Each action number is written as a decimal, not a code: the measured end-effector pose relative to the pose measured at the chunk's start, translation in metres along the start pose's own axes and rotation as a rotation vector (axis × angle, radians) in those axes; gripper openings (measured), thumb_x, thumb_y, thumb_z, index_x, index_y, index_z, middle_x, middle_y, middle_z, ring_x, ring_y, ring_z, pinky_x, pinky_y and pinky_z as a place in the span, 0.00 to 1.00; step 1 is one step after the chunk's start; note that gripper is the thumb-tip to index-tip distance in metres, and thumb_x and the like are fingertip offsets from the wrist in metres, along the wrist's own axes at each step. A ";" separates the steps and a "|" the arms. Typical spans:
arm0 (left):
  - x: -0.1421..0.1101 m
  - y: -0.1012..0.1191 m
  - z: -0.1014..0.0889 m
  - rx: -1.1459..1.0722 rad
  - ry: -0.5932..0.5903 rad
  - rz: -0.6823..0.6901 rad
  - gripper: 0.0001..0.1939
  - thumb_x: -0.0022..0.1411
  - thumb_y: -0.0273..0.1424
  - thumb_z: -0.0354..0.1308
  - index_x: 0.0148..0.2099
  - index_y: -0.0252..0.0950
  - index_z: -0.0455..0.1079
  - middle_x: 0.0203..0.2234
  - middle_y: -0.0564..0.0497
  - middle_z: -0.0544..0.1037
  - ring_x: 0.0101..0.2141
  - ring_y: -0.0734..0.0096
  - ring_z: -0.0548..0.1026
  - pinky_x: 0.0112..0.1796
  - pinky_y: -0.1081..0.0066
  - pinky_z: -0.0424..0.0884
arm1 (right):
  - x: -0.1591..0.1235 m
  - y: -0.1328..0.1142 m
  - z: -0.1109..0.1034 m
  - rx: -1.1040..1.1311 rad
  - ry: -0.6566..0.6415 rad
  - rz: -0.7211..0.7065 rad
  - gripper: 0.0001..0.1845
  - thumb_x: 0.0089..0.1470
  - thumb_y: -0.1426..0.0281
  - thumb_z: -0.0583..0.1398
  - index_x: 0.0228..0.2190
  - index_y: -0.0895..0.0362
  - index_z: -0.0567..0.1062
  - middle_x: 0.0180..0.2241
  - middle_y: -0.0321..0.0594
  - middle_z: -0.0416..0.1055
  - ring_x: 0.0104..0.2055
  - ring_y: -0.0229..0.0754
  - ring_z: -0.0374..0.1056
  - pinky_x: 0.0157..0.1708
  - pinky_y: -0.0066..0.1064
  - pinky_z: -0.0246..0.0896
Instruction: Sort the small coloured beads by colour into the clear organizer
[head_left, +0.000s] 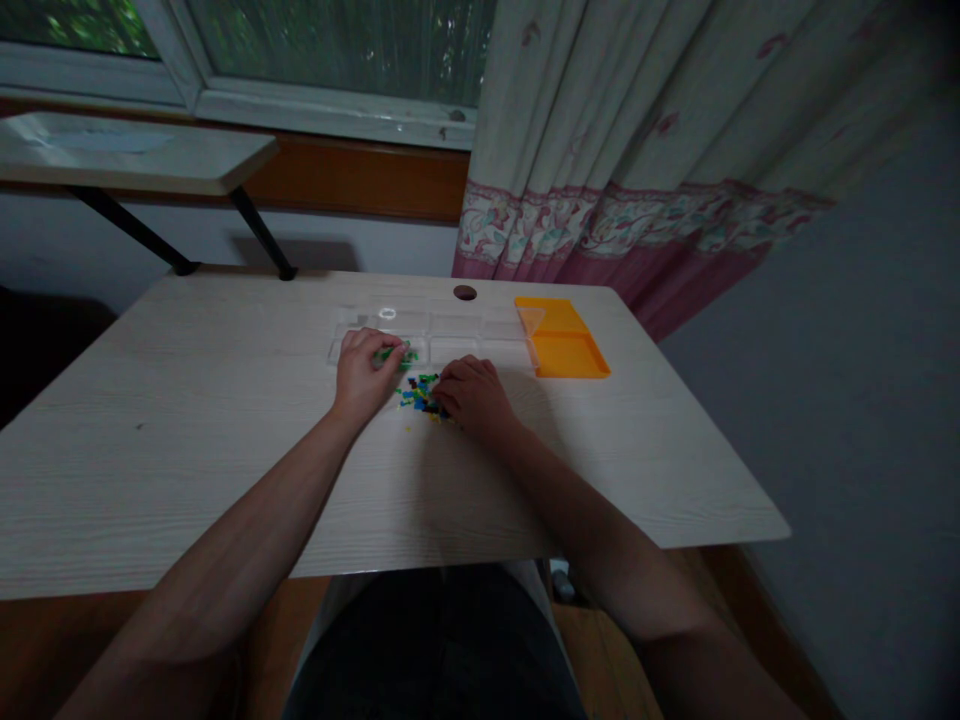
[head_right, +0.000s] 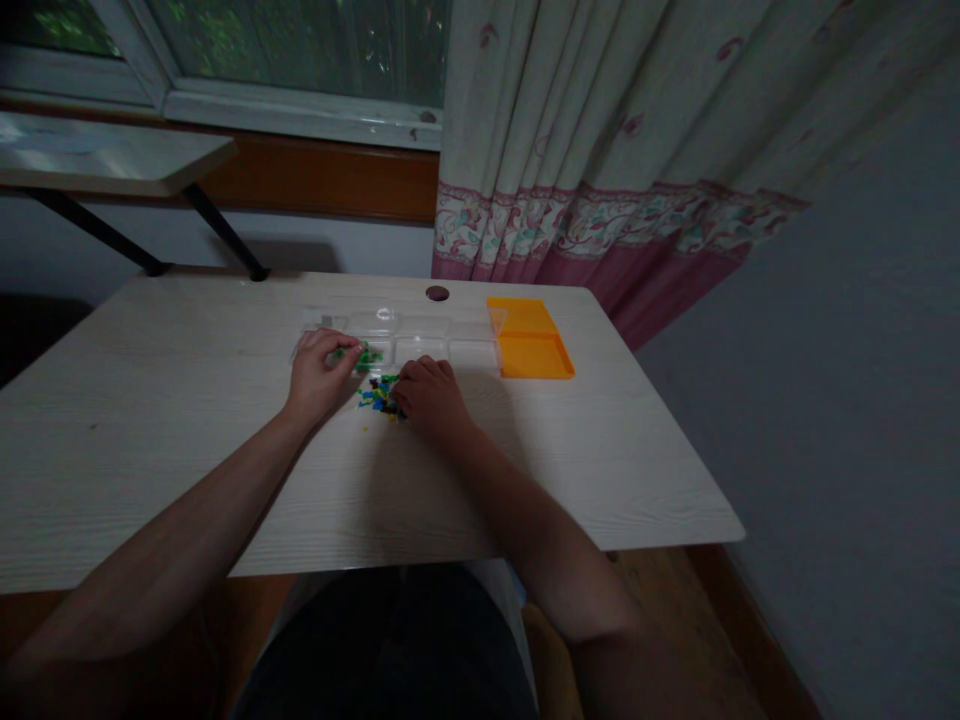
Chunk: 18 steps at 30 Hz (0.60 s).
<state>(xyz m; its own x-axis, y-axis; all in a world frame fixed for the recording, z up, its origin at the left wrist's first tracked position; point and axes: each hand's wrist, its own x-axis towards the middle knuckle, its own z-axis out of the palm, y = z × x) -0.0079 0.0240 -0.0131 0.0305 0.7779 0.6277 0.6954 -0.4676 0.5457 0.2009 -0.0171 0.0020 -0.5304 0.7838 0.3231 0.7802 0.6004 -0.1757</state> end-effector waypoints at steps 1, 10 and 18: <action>0.000 -0.001 0.000 0.011 -0.002 -0.006 0.07 0.63 0.36 0.58 0.35 0.40 0.74 0.33 0.51 0.76 0.40 0.61 0.71 0.49 0.57 0.64 | 0.000 0.001 0.000 0.007 0.005 0.004 0.08 0.61 0.68 0.60 0.34 0.52 0.81 0.40 0.41 0.74 0.46 0.46 0.61 0.46 0.38 0.49; -0.001 -0.003 -0.002 0.105 0.001 -0.118 0.08 0.63 0.36 0.61 0.37 0.37 0.76 0.36 0.45 0.74 0.46 0.54 0.67 0.51 0.53 0.61 | 0.000 0.004 0.004 -0.003 0.004 0.012 0.07 0.60 0.66 0.61 0.36 0.51 0.81 0.42 0.41 0.74 0.48 0.46 0.61 0.47 0.38 0.49; -0.002 -0.005 -0.002 0.075 0.025 -0.098 0.09 0.63 0.36 0.62 0.37 0.36 0.77 0.36 0.44 0.73 0.45 0.55 0.65 0.49 0.52 0.61 | 0.001 -0.001 0.006 -0.065 0.010 -0.023 0.08 0.61 0.66 0.61 0.35 0.52 0.81 0.41 0.42 0.74 0.47 0.46 0.60 0.46 0.39 0.48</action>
<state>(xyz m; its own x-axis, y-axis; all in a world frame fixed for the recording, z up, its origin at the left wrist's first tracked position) -0.0126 0.0241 -0.0154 -0.0578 0.8071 0.5876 0.7461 -0.3561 0.5626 0.1977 -0.0155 -0.0033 -0.5456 0.7679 0.3357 0.7877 0.6066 -0.1075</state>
